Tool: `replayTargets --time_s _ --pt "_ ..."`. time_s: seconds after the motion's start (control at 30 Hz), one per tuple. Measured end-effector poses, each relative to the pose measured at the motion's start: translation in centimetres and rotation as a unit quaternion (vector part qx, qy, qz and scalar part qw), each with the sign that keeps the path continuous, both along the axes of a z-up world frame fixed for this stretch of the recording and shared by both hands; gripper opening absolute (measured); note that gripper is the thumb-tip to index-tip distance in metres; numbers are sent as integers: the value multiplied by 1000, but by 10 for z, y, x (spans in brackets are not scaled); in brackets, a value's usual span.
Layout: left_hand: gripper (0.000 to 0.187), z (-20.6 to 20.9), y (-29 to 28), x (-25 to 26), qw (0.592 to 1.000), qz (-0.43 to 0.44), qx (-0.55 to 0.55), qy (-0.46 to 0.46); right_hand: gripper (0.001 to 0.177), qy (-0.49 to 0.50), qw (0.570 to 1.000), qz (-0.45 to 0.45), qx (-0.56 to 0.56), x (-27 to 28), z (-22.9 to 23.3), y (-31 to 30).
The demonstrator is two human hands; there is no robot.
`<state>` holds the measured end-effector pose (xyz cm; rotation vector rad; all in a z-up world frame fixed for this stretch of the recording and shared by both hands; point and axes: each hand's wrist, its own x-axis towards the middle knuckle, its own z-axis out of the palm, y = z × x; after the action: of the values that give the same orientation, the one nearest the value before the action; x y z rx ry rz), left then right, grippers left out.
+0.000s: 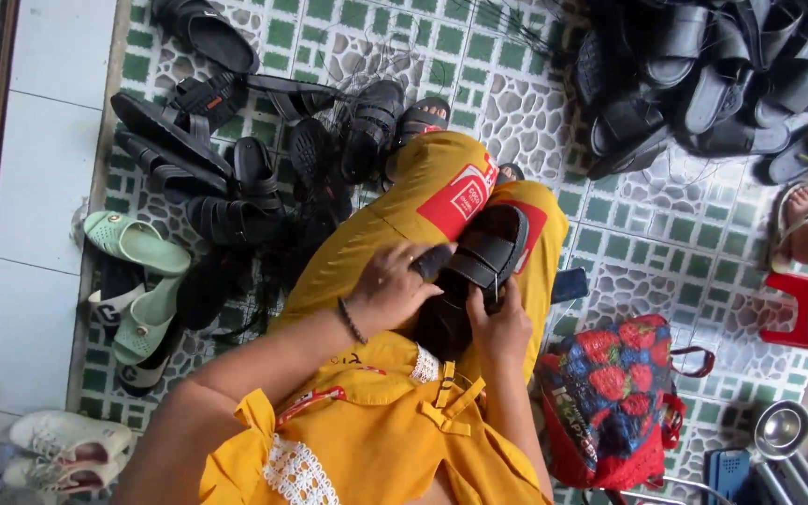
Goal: The person, sitting on the floor, repairs a black sandal by sewing the sole to the strap using a needle and thread, pulling the thread tight after each stitch.
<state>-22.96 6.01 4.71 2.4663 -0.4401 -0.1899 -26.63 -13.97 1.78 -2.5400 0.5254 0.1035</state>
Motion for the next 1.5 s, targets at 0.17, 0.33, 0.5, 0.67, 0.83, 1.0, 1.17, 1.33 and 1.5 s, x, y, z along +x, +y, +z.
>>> replayTargets --time_s 0.17,0.33,0.5,0.67,0.83,1.0,1.17,1.33,1.5 --pt "37 -56 30 16 970 -126 14 -206 60 29 999 6 18 8 15 1" --pt "31 14 107 41 977 121 -49 170 38 -19 993 -16 115 -15 31 -29" --pt "52 8 194 58 936 88 284 188 24 -149 916 -120 354 -64 -18 -61" --pt "72 45 51 74 969 -204 -115 76 26 -78 963 59 251 -57 43 -29" --pt "97 5 -26 99 931 -364 4 -25 35 9 978 171 119 -40 61 -25" --pt "90 -17 -38 103 928 -355 -62 -97 39 48 976 180 113 -32 74 -26" --pt "87 -26 -45 103 929 -342 -92 -105 38 92 970 193 112 -21 89 -29" --pt "66 -18 -51 110 903 -403 17 -146 42 186 940 286 2 -9 100 -34" --pt "83 -26 -63 111 909 -394 -23 -134 25 124 952 279 15 -5 84 -24"
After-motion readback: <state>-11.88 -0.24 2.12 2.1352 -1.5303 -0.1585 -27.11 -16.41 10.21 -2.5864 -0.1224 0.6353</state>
